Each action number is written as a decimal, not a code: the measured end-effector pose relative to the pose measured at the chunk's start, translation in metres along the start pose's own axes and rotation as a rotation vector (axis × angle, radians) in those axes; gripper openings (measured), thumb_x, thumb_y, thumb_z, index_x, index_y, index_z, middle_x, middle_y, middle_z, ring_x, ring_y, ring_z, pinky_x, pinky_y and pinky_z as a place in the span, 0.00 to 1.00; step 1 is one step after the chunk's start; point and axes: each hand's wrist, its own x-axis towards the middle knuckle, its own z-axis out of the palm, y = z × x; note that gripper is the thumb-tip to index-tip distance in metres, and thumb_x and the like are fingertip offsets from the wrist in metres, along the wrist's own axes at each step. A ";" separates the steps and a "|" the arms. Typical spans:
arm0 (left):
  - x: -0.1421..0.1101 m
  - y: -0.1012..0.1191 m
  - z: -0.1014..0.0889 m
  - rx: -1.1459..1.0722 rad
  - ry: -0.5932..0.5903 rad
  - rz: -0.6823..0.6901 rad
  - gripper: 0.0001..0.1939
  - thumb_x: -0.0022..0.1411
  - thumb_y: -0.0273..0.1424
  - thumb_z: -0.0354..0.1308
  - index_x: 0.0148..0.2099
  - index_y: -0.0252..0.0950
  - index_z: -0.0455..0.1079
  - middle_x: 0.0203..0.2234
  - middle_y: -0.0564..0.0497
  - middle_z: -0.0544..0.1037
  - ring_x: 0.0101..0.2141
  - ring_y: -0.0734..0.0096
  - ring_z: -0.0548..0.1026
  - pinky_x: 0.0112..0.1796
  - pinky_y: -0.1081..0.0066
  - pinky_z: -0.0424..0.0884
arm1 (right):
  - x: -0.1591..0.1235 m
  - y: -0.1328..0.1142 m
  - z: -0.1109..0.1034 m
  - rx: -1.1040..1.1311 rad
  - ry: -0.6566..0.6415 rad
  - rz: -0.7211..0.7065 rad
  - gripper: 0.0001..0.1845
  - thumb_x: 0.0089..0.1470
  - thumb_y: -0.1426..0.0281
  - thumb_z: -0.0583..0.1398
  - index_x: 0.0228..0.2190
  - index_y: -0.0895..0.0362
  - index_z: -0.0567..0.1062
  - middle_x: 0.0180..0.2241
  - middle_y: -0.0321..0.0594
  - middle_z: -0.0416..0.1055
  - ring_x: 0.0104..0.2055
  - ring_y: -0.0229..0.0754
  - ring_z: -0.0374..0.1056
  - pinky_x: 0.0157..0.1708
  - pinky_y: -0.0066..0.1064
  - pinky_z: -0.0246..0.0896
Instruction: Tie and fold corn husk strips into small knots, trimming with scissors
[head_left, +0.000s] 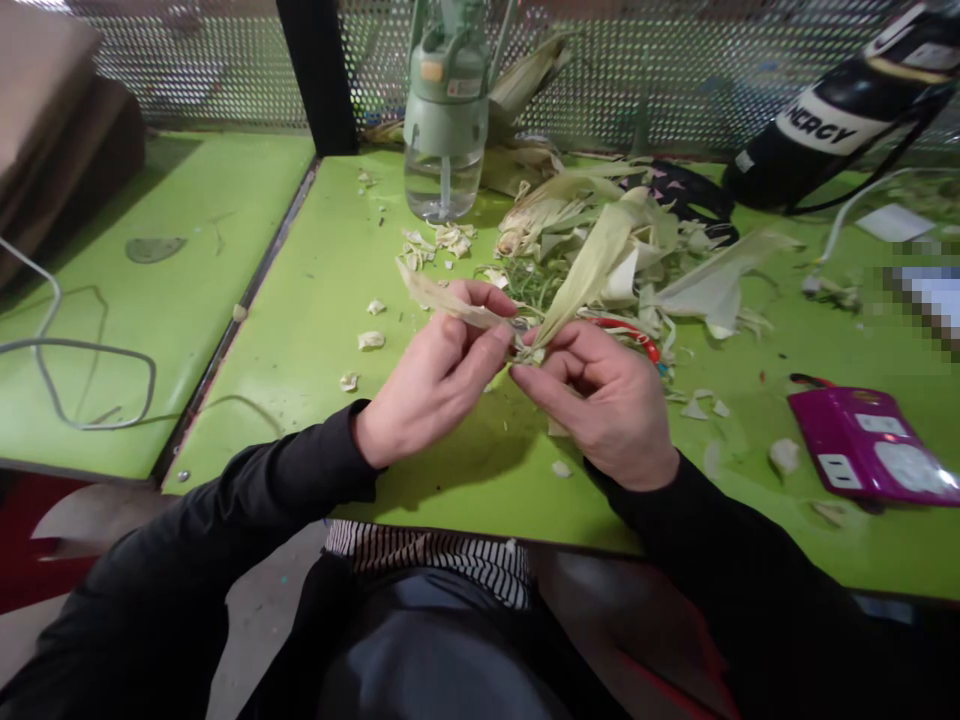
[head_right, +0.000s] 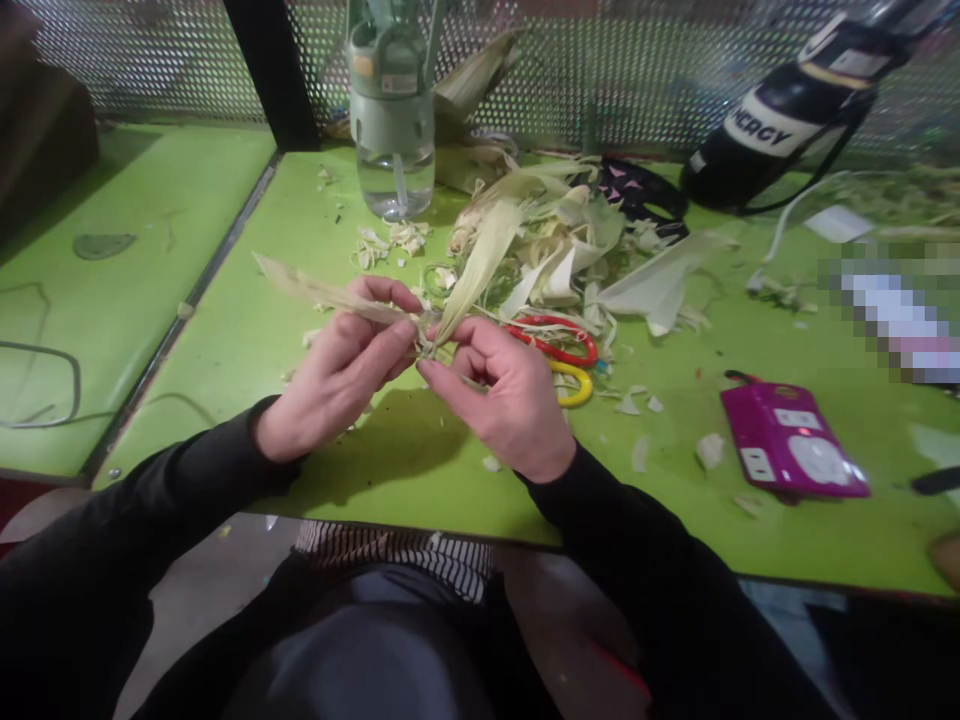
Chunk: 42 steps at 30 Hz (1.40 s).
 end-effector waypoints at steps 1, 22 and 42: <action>-0.001 0.002 0.000 -0.020 -0.021 -0.019 0.04 0.68 0.25 0.51 0.45 0.36 0.61 0.25 0.57 0.63 0.25 0.78 0.63 0.27 0.73 0.61 | 0.000 0.001 0.000 -0.027 0.018 -0.012 0.06 0.57 0.70 0.63 0.38 0.54 0.73 0.18 0.24 0.55 0.17 0.29 0.48 0.18 0.28 0.42; -0.004 0.026 -0.003 0.042 -0.122 -0.116 0.14 0.58 0.21 0.51 0.22 0.37 0.55 0.29 0.52 0.66 0.24 0.81 0.60 0.27 0.75 0.63 | -0.004 0.000 0.000 -0.260 0.145 -0.164 0.10 0.56 0.62 0.67 0.35 0.51 0.74 0.16 0.25 0.54 0.16 0.32 0.46 0.18 0.30 0.43; -0.003 0.001 -0.001 0.037 -0.154 -0.131 0.08 0.64 0.33 0.60 0.42 0.34 0.68 0.27 0.54 0.74 0.27 0.77 0.72 0.29 0.75 0.67 | 0.002 0.007 -0.001 -0.049 0.168 -0.092 0.11 0.57 0.59 0.66 0.30 0.51 0.73 0.25 0.34 0.68 0.27 0.38 0.65 0.28 0.33 0.64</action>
